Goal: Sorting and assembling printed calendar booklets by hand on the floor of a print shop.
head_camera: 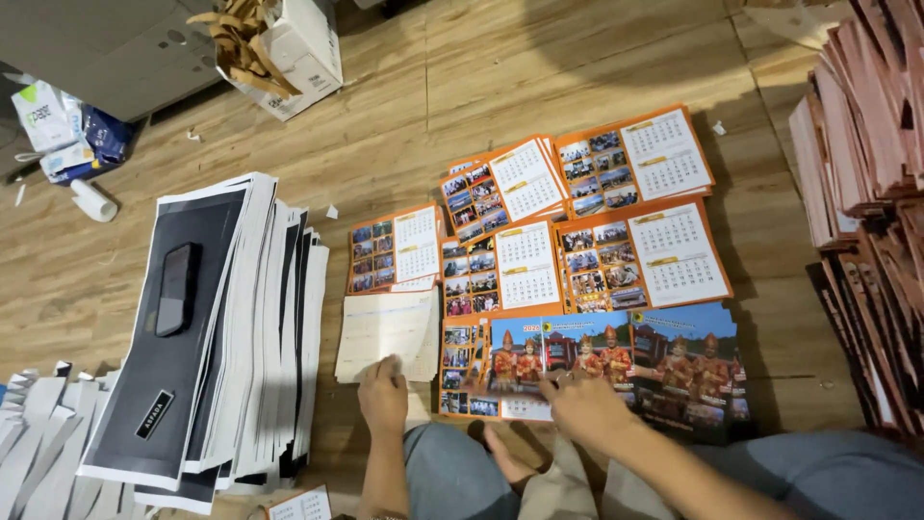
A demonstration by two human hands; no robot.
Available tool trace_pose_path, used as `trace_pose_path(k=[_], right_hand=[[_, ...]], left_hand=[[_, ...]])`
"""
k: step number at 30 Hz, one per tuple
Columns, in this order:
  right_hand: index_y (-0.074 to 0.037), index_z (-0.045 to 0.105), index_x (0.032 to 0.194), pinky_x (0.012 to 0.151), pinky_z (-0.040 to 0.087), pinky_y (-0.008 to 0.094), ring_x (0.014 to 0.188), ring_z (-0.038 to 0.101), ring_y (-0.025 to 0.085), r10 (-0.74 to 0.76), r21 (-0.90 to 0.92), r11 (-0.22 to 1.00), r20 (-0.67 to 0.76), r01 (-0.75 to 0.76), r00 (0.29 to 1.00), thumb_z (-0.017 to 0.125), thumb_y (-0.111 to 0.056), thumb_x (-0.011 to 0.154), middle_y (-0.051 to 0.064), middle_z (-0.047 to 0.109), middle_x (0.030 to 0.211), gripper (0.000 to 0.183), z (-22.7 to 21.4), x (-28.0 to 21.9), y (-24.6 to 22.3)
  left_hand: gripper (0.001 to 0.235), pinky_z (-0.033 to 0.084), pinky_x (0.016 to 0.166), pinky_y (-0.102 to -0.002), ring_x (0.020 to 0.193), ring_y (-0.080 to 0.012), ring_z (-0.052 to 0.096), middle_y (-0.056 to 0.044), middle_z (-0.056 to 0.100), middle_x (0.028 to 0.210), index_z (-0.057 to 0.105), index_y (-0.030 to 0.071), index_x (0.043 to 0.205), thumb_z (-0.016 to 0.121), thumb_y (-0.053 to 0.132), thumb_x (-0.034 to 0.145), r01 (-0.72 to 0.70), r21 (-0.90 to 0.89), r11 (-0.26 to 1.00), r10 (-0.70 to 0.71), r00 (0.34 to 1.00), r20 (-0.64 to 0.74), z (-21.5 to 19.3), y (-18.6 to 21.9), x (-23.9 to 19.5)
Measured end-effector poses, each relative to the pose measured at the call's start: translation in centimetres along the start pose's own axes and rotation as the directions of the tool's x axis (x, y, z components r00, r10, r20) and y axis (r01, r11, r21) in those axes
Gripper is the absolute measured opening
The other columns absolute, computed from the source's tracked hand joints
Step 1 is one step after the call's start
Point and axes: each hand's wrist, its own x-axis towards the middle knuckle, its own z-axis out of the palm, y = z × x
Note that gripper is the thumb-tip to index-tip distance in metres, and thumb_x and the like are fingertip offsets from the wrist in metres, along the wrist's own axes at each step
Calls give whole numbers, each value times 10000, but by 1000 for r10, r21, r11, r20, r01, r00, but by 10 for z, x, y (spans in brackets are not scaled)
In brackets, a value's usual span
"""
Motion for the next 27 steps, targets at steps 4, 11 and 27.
trace_pose_path(k=[4,11,27], right_hand=[[-86,408,1234,399,516,459,636,641,357,171,51,984,-54,-169,984,462,-104,813,181,596,907,425,-21,-12,9],[-155,476,1315,681,518,471,908,611,340,401,302,915,-597,-269,695,448,-194,895,135,603,1075,423,-51,-48,19],[-266,393,1364,902,425,507,1112,488,404,-60,-226,974,-177,19,982,802,-447,692,144,489,1278,808,27,-39,-24]], left_hand=[[145,495,726,-379,808,-261,562,-81,620,844,659,15,991,590,45,867,-329,-68,942,287,892,-350,-48,51,2],[225,380,516,-397,611,-257,469,-55,459,700,639,99,1051,531,39,864,-774,-292,562,706,633,-319,-120,185,-48],[405,524,750,-475,864,-386,657,-155,669,926,497,79,1068,672,186,718,-66,-21,998,67,830,554,-19,92,-46]])
